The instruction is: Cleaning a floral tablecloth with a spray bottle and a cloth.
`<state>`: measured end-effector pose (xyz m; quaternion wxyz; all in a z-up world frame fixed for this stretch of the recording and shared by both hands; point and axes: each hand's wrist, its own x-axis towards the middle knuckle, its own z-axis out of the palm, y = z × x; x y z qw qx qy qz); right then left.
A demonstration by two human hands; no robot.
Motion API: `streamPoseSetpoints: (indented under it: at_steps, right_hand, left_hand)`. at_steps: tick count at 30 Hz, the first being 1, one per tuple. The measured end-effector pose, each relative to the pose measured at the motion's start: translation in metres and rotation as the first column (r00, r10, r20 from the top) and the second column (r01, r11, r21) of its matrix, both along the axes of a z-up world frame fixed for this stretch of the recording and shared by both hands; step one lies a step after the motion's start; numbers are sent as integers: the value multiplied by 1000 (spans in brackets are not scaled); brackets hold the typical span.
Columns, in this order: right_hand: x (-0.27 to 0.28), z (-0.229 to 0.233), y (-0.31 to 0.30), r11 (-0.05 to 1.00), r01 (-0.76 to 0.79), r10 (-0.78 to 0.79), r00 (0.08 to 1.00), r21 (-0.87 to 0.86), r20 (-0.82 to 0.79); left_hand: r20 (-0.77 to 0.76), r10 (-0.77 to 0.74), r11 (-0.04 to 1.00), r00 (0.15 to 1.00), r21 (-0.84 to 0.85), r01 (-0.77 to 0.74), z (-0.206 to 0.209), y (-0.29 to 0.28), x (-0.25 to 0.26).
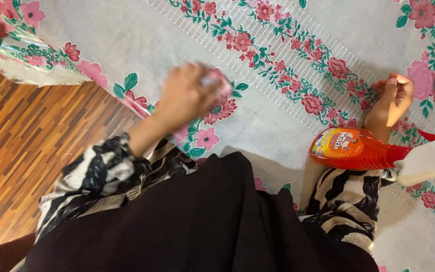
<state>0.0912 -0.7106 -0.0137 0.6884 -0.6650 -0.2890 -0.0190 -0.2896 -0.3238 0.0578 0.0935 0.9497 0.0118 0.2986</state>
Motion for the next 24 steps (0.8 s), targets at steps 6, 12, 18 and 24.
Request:
streamPoseSetpoints:
  at_steps: [6, 12, 18, 24]
  right_hand:
    - [11, -11, -7, 999, 25, -25, 1000, -19, -2]
    - [22, -18, -13, 999, 27, -27, 1000, -21, -13]
    - [29, -28, -17, 999, 50, -50, 998, -1, -41]
    - [36, -36, -23, 1000, 10, -10, 1000, 6, 16]
  left_hand:
    - [54, 374, 901, 926, 217, -377, -25, 132, -22]
    - [223, 596, 739, 771, 223, -636, -53, 210, -56]
    - [119, 690, 711, 714, 69, -699, -32, 149, -52]
    - [33, 587, 802, 809, 108, -587, -40, 73, -48]
